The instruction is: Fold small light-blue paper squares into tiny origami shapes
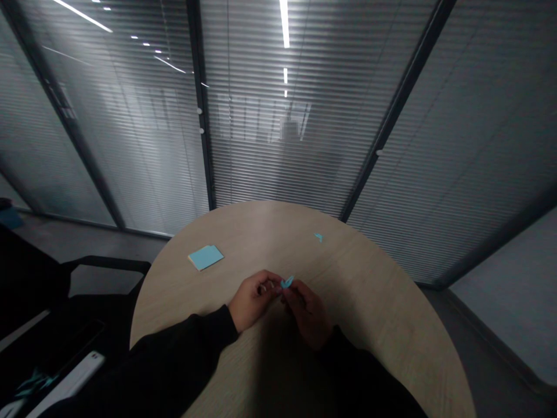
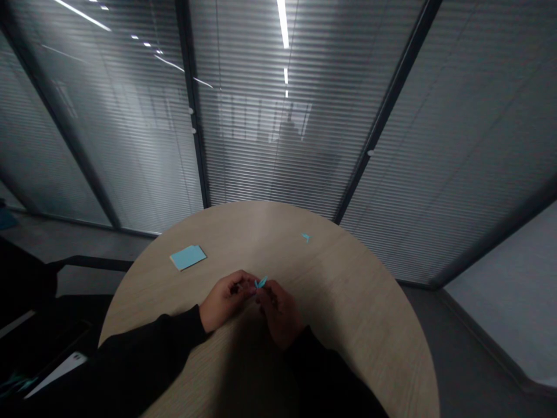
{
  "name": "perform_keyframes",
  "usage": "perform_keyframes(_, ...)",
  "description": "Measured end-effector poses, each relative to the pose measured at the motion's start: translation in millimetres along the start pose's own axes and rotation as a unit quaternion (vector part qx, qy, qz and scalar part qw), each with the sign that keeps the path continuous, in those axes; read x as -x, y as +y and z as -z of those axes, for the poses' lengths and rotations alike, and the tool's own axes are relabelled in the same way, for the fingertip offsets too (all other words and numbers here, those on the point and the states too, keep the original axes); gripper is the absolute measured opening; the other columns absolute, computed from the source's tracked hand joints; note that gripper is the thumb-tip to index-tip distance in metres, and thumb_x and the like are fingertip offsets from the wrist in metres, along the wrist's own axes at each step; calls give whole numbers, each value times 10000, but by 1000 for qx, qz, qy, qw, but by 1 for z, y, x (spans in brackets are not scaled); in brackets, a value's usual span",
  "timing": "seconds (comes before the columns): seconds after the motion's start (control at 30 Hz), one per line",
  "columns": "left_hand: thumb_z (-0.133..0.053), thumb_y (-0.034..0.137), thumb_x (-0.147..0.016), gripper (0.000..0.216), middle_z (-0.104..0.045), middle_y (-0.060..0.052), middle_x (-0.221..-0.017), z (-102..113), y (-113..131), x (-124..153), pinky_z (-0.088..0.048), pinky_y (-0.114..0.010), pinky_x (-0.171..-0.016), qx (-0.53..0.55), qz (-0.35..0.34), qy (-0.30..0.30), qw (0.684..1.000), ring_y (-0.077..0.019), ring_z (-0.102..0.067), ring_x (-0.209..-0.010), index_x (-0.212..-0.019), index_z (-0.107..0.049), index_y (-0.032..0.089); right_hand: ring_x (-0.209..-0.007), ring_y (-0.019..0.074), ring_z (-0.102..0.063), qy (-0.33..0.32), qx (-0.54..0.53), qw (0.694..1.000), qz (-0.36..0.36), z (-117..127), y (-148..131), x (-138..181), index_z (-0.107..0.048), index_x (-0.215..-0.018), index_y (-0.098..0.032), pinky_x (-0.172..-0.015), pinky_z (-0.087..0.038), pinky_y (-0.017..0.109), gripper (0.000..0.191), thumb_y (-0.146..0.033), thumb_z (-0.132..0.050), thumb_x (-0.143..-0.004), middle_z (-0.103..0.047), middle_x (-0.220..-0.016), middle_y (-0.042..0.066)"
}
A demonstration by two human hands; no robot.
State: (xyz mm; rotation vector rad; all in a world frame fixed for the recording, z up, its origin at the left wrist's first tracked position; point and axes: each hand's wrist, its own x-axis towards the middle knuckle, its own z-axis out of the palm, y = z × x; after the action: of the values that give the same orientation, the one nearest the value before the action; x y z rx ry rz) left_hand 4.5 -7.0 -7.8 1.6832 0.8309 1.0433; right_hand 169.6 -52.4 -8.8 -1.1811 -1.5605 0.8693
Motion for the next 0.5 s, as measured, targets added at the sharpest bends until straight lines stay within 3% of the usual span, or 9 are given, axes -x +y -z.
perform_keyframes(0.13, -637, 383, -835, 297, -663, -39, -751, 1, 2, 0, -396, -245, -607, -18, 0, -7, 1000, -130, -523, -637, -1000, -715, 149, -606, 133, -579, 8, 91, 995, 30, 2, -5, 1, -564, -903, -194, -568, -448, 230, 275, -453, -476, -933, -603, -708, 2)
perform_keyframes(0.33, -597, 449, -853, 366, -716, -78, -838, 2, 6, 1, -455, -280, -704, 37, 25, -53, 998, -169, -605, -740, -986, -733, 137, -584, 129, -571, 25, 199, 978, 62, 4, -6, 2, -585, -875, -192, -519, -416, 208, 252, -437, -536, -907, -609, -696, 3)
perform_keyframes(0.5, -663, 492, -791, 435, -663, -41, -701, 0, 9, 3, -379, -235, -536, 3, 47, -71, 996, -116, -512, -552, -1031, -714, 134, -553, 130, -559, 77, 284, 949, 113, 5, 1, 4, -593, -843, -184, -522, -403, 219, 236, -408, -533, -890, -619, -678, 11)
